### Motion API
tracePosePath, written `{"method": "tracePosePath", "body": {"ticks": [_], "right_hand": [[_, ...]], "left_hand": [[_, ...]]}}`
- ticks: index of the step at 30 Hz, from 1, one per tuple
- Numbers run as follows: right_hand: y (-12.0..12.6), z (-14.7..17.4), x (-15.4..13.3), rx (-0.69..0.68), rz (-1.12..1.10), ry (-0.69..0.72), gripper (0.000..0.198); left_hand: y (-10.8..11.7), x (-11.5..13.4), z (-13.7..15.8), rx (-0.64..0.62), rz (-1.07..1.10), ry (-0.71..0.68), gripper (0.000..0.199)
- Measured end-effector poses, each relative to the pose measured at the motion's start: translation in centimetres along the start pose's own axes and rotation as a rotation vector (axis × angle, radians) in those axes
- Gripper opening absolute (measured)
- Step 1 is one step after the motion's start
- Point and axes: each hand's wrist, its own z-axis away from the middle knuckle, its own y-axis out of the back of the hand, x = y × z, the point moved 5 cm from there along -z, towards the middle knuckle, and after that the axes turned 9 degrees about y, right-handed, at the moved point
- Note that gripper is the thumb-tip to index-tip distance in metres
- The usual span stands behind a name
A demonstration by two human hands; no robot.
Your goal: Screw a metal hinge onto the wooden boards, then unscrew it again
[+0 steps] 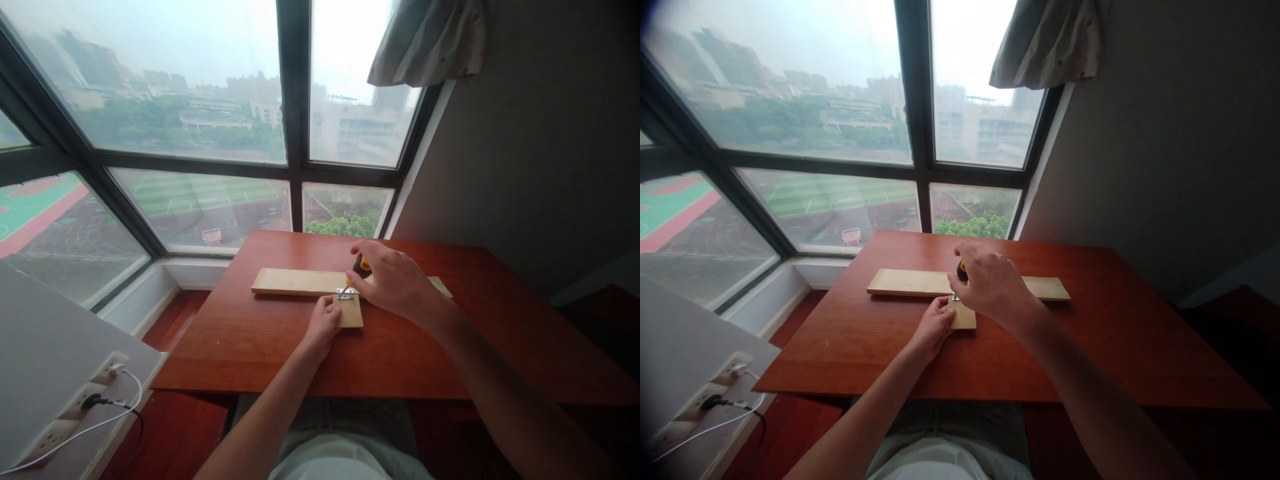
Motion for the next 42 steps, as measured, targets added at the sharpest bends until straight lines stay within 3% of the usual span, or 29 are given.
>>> {"method": "tracePosePath", "body": {"ticks": [4,13,22,28,35,42], "right_hand": [[0.03,-0.21,0.31,-0.023,0.045,-0.056,0.028],[0.1,0.25,-0.08,-0.004,-0.011,0.005,0.034],[0.09,-0.16,-0.17,-0.026,0.008,0.0,0.018],[-0.07,0.21,-0.37,-0.023,-0.082,0.053,0.034],[0.36,0.0,-0.2,-0.058,0.034,-0.048,0.027],[0.06,0.1,-0.06,-0.028,-0.054,0.03,0.036]], "left_hand": [[-0.04,0.07,0.0,0.015,0.003,0.004,0.035],[-0.01,-0.01,0.02,-0.003,-0.001,-0.001,0.036],[0.1,-0.16,-0.14,-0.011,-0.004,-0.009,0.037],[0.04,-0.09,-0.14,-0.007,-0.009,-0.012,0.037],[0.09,-0.09,-0.16,-0.01,-0.008,-0.021,0.039],[0.04,-0.04,-0.07,-0.007,-0.012,-0.012,0.036]]}}
